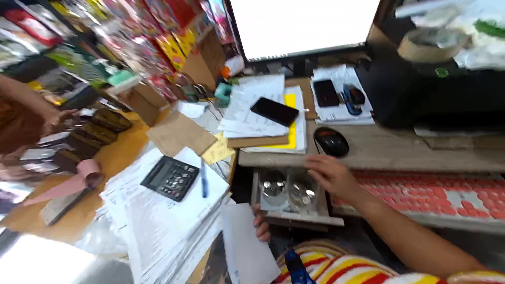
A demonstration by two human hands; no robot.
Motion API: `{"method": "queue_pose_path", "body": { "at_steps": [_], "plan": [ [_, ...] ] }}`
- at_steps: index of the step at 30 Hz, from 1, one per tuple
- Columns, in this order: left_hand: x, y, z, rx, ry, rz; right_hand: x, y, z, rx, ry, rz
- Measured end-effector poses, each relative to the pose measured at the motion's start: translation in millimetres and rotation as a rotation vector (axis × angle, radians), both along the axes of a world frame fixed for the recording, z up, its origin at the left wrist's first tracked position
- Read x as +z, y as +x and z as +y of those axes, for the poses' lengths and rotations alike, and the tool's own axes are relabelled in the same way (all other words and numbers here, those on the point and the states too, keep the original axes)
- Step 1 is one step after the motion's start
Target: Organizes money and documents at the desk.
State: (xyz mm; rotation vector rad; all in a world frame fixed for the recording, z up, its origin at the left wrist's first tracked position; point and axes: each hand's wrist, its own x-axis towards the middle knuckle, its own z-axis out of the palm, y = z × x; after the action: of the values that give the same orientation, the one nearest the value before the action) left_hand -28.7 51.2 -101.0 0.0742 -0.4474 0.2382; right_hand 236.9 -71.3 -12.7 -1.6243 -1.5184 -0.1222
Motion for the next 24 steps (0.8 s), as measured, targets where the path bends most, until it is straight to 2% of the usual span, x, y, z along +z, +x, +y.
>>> {"method": "queue_pose_path", "body": {
  "at_steps": [2, 4, 7, 9, 11, 15, 16, 18, 19, 24],
  "plan": [
    [35.9, 16.1, 3.1, 0.099, 0.046, 0.178, 0.3, 39.7, 5.6, -0.121, 0.003, -0.021],
    [70.8, 37.3, 19.9, 0.272, 0.116, 0.394, -5.7, 70.1, 13.8, -0.152, -0.051, -0.044],
    [153.1, 81.7, 54.2, 0.674, 0.282, 1.035, -12.1, 84.7, 19.2, -0.147, -0.097, -0.039],
    [168.8, 113.6, 90.9, 0.865, 0.392, 1.366, -13.5, 85.0, 18.5, -0.145, -0.099, -0.026],
    [163.7, 135.7, 126.4, 0.911, 0.434, 1.447, -18.2, 88.2, 18.7, -0.133, -0.087, -0.02],
    [166.6, 173.1, 154.0, 0.962, 0.451, 1.605, -22.3, 92.3, 18.0, -0.102, -0.077, -0.008],
    [170.3, 176.9, 153.1, 0.948, 0.523, 1.641, -22.7, 93.1, 17.6, -0.101, -0.079, -0.006],
    [180.6, 179.1, 145.8, 0.898, 0.858, 1.752, -22.1, 94.3, 16.7, -0.099, -0.094, -0.007],
    [185.1, 180.6, 142.9, 0.878, 0.961, 1.783, -21.5, 94.4, 16.3, -0.092, -0.103, -0.004],
    [181.7, 197.1, 141.5, 0.845, 0.916, 1.758, -22.0, 95.6, 15.3, -0.108, -0.101, 0.008]
  ]
}}
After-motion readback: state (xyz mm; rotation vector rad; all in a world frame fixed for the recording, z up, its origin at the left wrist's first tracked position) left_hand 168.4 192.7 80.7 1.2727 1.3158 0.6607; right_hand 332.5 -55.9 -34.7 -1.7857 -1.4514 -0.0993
